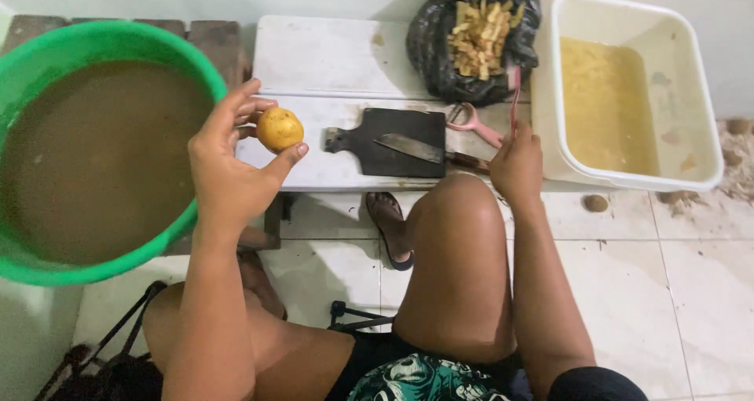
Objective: Cleaning a potato with a toothbrush in a bowl of water and then peeling it with a hand peeler.
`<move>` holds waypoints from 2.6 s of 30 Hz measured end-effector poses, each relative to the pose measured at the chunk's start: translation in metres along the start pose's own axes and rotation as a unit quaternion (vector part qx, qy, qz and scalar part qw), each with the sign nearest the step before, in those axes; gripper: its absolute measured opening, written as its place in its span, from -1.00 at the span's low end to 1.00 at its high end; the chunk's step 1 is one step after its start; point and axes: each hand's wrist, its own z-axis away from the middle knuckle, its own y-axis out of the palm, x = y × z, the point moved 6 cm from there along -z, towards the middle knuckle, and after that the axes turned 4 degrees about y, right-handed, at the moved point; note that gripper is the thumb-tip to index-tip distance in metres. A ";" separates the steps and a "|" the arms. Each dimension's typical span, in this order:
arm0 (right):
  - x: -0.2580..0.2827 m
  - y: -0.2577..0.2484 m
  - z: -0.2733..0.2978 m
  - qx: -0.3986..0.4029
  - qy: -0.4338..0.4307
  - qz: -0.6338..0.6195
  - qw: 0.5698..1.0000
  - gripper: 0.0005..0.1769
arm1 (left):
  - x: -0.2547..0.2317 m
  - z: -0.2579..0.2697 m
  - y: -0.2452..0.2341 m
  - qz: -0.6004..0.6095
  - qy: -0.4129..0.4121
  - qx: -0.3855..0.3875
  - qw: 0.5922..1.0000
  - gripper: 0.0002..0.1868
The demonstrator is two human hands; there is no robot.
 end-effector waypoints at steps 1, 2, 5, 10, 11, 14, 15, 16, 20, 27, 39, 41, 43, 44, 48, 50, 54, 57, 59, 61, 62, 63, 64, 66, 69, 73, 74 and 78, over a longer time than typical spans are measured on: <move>-0.001 -0.002 0.003 -0.002 0.005 0.000 1.000 -0.51 | -0.002 -0.002 0.007 0.002 0.002 0.005 1.000 -0.23; -0.007 -0.003 0.005 0.004 0.042 0.046 0.998 -0.46 | -0.004 -0.003 0.016 -0.002 0.000 0.021 1.000 -0.25; -0.014 -0.001 0.006 0.016 0.091 0.107 0.990 -0.33 | -0.008 -0.004 0.037 -0.006 -0.028 0.054 0.998 -0.28; -0.029 0.011 0.000 0.023 0.081 0.175 0.981 -0.41 | 0.015 -0.002 0.067 0.046 -0.031 0.040 0.998 -0.17; -0.033 0.016 -0.003 0.029 0.069 0.190 0.979 -0.41 | 0.022 -0.001 0.071 0.061 -0.034 0.030 0.997 -0.19; -0.040 0.022 -0.003 0.012 0.037 0.218 0.975 -0.48 | 0.049 0.002 0.094 0.092 -0.072 0.009 0.993 -0.22; -0.040 0.020 -0.003 -0.014 0.015 0.234 0.972 -0.56 | 0.060 0.003 0.104 0.111 -0.105 -0.005 0.988 -0.24; -0.042 0.021 0.001 -0.015 0.018 0.232 0.972 -0.56 | 0.065 0.004 0.114 0.111 -0.103 -0.002 0.988 -0.24; -0.012 -0.003 0.025 -0.092 -0.043 0.241 0.965 -0.58 | 0.097 0.014 0.157 0.191 -0.245 -0.028 0.950 -0.27; -0.025 0.003 0.045 -0.130 -0.201 0.124 0.963 -0.53 | 0.091 0.022 0.200 0.230 -0.346 -0.073 0.907 -0.34; -0.065 -0.012 0.074 -0.111 -0.232 0.045 0.965 -0.64 | 0.011 -0.032 0.234 0.260 -0.263 -0.132 0.920 -0.32; -0.069 -0.018 0.076 -0.096 -0.242 0.023 0.965 -0.65 | -0.021 -0.041 0.240 0.275 -0.310 -0.141 0.899 -0.39; -0.070 -0.024 0.077 -0.080 -0.249 0.004 0.965 -0.66 | -0.043 -0.049 0.250 0.291 -0.357 -0.147 0.875 -0.44; -0.068 -0.027 0.078 -0.080 -0.260 -0.001 0.962 -0.67 | -0.050 -0.054 0.256 0.335 -0.367 -0.164 0.852 -0.37; -0.064 -0.027 0.078 -0.065 -0.288 0.008 0.955 -0.67 | -0.062 -0.057 0.274 0.430 -0.403 -0.264 0.763 -0.23; -0.055 -0.036 0.076 -0.060 -0.297 0.016 0.953 -0.70 | -0.070 -0.054 0.267 0.480 -0.390 -0.260 0.741 -0.25; -0.039 -0.036 0.063 -0.049 -0.268 0.034 0.962 -0.66 | -0.030 -0.055 0.267 0.567 -0.411 -0.215 0.681 -0.25; -0.026 -0.026 0.056 -0.044 -0.268 0.044 0.961 -0.69 | 0.005 -0.053 0.259 0.641 -0.419 -0.150 0.626 -0.46; -0.009 -0.020 0.056 -0.048 -0.249 0.052 0.966 -0.73 | 0.031 -0.045 0.255 0.656 -0.422 -0.125 0.613 -0.46; -0.004 -0.016 0.049 -0.063 -0.223 0.065 0.971 -0.76 | 0.047 -0.044 0.259 0.675 -0.422 -0.087 0.599 -0.47; -0.006 -0.012 0.044 -0.067 -0.213 0.069 0.972 -0.78 | 0.055 -0.042 0.260 0.659 -0.444 -0.090 0.600 -0.49; -0.007 -0.005 0.044 -0.067 -0.204 0.069 0.974 -0.80 | 0.065 -0.036 0.258 0.640 -0.466 -0.095 0.603 -0.51; -0.005 -0.005 0.043 -0.072 -0.196 0.070 0.975 -0.80 | 0.074 -0.035 0.261 0.639 -0.469 -0.086 0.603 -0.51; -0.005 -0.004 0.037 -0.087 -0.170 0.079 0.978 -0.78 | 0.095 -0.031 0.271 0.615 -0.512 -0.098 0.592 -0.49; -0.002 -0.012 0.030 -0.102 -0.161 0.095 0.977 -0.77 | 0.108 -0.037 0.280 0.596 -0.530 -0.121 0.591 -0.47; -0.009 0.000 0.013 -0.112 -0.150 0.146 0.971 -0.69 | 0.115 -0.033 0.289 0.594 -0.536 -0.128 0.586 -0.42; -0.007 0.008 0.007 -0.054 -0.155 0.148 0.975 -0.65 | 0.114 -0.031 0.289 0.584 -0.538 -0.134 0.593 -0.42; -0.003 0.024 -0.001 0.044 -0.144 0.157 0.976 -0.67 | 0.121 -0.016 0.299 0.566 -0.546 -0.186 0.590 -0.41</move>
